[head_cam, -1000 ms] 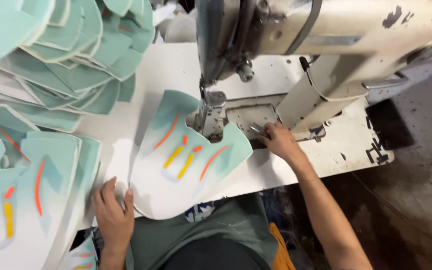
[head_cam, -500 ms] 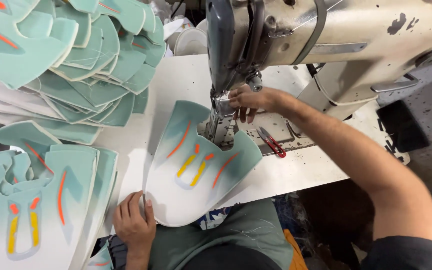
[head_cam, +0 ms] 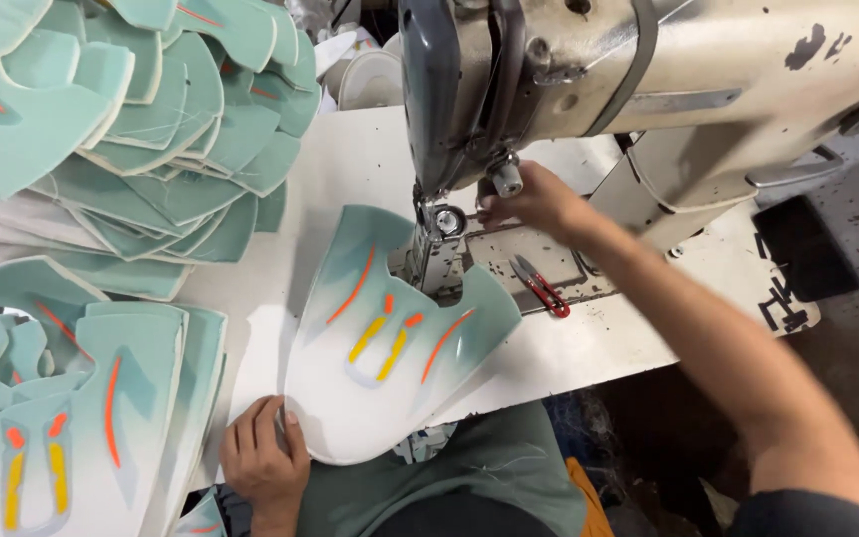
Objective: The person uses a sewing machine to stitch light blue and white fabric pieces that have orange and yellow markings. After sewing each piece, they use scissors to cut the thread and place the finished item onto a growing stack on the table.
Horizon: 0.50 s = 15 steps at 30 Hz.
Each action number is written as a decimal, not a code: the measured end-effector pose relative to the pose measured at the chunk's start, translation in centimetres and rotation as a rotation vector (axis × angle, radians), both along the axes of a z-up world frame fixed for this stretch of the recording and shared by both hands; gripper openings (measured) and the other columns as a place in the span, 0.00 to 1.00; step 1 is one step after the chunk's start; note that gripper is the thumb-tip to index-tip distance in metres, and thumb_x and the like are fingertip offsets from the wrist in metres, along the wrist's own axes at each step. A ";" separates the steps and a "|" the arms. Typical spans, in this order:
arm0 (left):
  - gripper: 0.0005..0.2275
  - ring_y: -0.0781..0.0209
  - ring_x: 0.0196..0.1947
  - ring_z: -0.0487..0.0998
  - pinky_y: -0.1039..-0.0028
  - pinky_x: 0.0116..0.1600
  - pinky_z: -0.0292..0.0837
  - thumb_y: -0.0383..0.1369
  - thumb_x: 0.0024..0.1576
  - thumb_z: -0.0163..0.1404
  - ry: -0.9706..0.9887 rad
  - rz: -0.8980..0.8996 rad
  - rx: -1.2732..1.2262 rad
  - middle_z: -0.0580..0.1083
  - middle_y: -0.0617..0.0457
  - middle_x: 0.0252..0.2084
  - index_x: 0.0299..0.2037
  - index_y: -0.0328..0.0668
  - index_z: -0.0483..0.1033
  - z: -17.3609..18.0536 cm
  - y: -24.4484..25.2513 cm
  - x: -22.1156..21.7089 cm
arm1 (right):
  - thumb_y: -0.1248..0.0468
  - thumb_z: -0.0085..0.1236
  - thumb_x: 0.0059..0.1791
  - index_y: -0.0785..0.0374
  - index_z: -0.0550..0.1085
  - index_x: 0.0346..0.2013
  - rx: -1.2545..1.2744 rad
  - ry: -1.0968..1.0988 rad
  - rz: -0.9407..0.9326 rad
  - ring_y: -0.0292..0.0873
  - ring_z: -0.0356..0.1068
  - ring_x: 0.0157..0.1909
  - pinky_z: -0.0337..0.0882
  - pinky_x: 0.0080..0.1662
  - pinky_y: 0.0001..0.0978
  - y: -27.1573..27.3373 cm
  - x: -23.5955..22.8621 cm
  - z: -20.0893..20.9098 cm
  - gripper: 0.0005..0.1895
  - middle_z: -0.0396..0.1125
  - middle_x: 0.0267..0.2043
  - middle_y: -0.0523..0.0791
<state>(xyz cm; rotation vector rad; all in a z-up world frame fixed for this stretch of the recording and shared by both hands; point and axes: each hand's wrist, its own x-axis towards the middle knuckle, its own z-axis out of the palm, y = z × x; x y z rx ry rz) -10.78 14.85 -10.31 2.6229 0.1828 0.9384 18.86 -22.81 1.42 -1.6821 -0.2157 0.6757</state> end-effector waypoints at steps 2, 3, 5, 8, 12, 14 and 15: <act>0.09 0.49 0.47 0.75 0.61 0.53 0.70 0.34 0.61 0.51 0.020 0.014 0.000 0.76 0.53 0.49 0.47 0.43 0.79 0.1 -0.2 0.2 | 0.70 0.59 0.52 0.73 0.73 0.42 0.016 -0.198 -0.031 0.41 0.77 0.40 0.81 0.45 0.34 1.2 -2.2 1.5 0.07 0.74 0.36 0.46; 0.08 0.49 0.47 0.75 0.61 0.53 0.70 0.34 0.61 0.51 0.032 0.018 0.008 0.77 0.53 0.49 0.46 0.43 0.79 0.0 -0.2 0.1 | 0.73 0.60 0.50 0.71 0.73 0.44 -0.024 -0.352 -0.118 0.41 0.76 0.40 0.80 0.44 0.34 2.2 -3.3 2.0 0.08 0.75 0.37 0.47; 0.08 0.49 0.47 0.76 0.61 0.53 0.70 0.33 0.60 0.51 0.050 0.026 0.018 0.77 0.53 0.49 0.46 0.43 0.80 -0.2 -0.2 -0.1 | 0.76 0.62 0.49 0.70 0.72 0.46 -0.062 -0.500 -0.202 0.40 0.76 0.40 0.79 0.43 0.34 3.6 -4.6 2.5 0.12 0.75 0.38 0.47; 0.08 0.49 0.47 0.76 0.61 0.52 0.70 0.33 0.61 0.51 0.028 0.027 0.023 0.77 0.54 0.49 0.46 0.43 0.80 -0.3 -0.1 -0.1 | 0.79 0.62 0.48 0.68 0.77 0.44 -0.297 -0.931 -0.125 0.40 0.79 0.41 0.77 0.41 0.33 4.4 -4.2 1.3 0.11 0.78 0.39 0.49; 0.07 0.49 0.46 0.76 0.61 0.52 0.70 0.33 0.62 0.51 0.006 0.021 0.018 0.77 0.54 0.48 0.45 0.43 0.80 -0.5 0.1 0.2 | 0.83 0.51 0.48 0.69 0.74 0.42 -0.223 -0.991 -0.175 0.38 0.79 0.44 0.79 0.44 0.32 3.9 -2.6 -3.8 0.13 0.77 0.39 0.49; 0.07 0.49 0.46 0.75 0.61 0.52 0.70 0.33 0.61 0.51 0.004 0.020 0.012 0.77 0.54 0.48 0.45 0.43 0.80 -0.7 0.0 0.0 | 0.83 0.51 0.50 0.69 0.71 0.40 -0.277 -1.011 -0.211 0.36 0.80 0.45 0.79 0.43 0.30 4.1 -2.9 -5.8 0.10 0.77 0.39 0.47; 0.07 0.49 0.46 0.75 0.60 0.52 0.70 0.33 0.61 0.51 0.011 0.021 0.022 0.77 0.53 0.48 0.45 0.43 0.81 -0.7 0.0 -0.1 | 0.82 0.52 0.52 0.67 0.72 0.42 0.139 -0.855 -0.279 0.38 0.78 0.48 0.79 0.49 0.32 4.5 -3.5 -6.5 0.10 0.75 0.44 0.47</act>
